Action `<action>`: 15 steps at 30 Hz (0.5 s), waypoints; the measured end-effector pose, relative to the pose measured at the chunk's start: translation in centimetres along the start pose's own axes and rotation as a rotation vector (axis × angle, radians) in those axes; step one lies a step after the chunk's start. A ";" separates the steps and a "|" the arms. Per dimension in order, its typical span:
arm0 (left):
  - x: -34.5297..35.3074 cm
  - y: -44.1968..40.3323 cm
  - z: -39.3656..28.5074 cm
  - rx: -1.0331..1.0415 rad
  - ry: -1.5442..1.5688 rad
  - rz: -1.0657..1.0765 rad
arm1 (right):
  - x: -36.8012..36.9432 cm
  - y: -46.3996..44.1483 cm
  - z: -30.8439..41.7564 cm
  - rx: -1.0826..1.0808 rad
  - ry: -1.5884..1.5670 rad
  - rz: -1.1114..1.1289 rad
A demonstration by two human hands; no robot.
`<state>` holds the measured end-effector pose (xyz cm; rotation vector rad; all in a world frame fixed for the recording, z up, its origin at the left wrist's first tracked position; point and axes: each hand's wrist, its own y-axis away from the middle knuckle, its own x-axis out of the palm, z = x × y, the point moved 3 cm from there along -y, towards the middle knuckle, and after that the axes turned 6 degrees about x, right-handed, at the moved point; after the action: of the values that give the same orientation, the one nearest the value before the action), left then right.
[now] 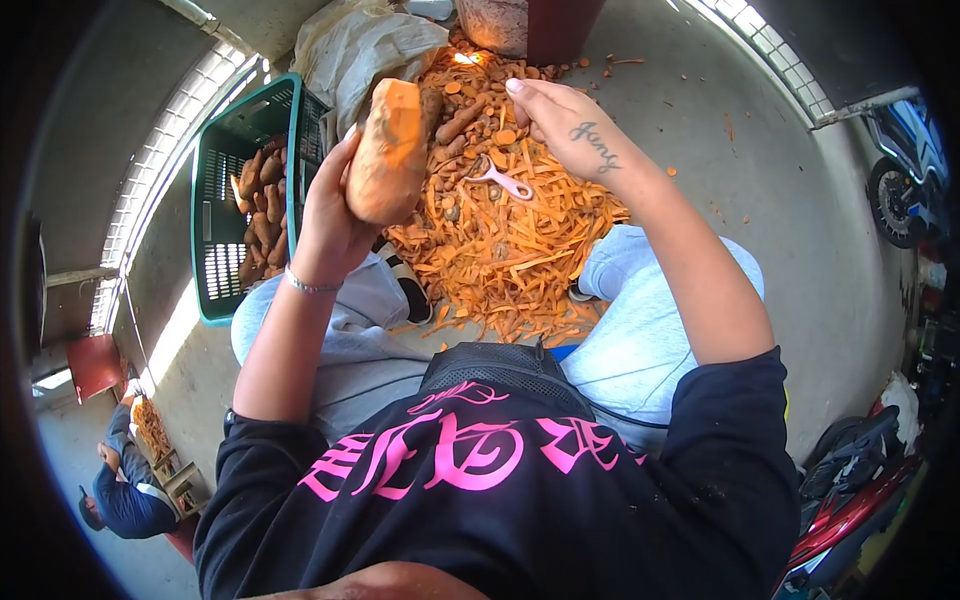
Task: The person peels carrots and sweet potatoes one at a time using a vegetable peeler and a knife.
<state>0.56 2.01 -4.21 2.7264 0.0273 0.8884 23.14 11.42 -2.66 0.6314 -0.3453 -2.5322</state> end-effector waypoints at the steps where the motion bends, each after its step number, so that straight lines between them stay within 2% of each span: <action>1: 0.0 0.0 -0.3 -0.017 -0.021 -0.014 | 0.6 0.4 0.3 0.011 -0.028 -0.012; 4: -0.4 -0.1 -0.6 -0.027 -0.001 -0.010 | 1.9 1.1 1.4 -0.115 0.027 0.021; 5: -0.1 -0.1 -0.7 -0.024 -0.005 -0.009 | 2.3 1.4 1.6 -0.106 -0.030 0.104; 8: 0.4 0.1 -0.8 0.014 -0.021 -0.035 | 4.3 2.2 1.5 -0.139 -0.313 0.081; 12: 0.1 -0.2 0.4 0.171 -0.151 -0.077 | 6.1 2.2 1.1 -0.061 -0.469 0.134; 13: 0.4 0.0 0.6 0.176 -0.161 -0.073 | 6.5 1.7 0.3 -0.001 -0.543 0.248; 15: 0.5 0.0 0.6 0.172 -0.187 -0.040 | 6.7 1.7 0.2 -0.008 -0.629 0.228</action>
<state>1.31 1.88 -4.34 2.9457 0.1263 0.6435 18.56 6.46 -4.36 -0.2203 -0.5831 -2.4462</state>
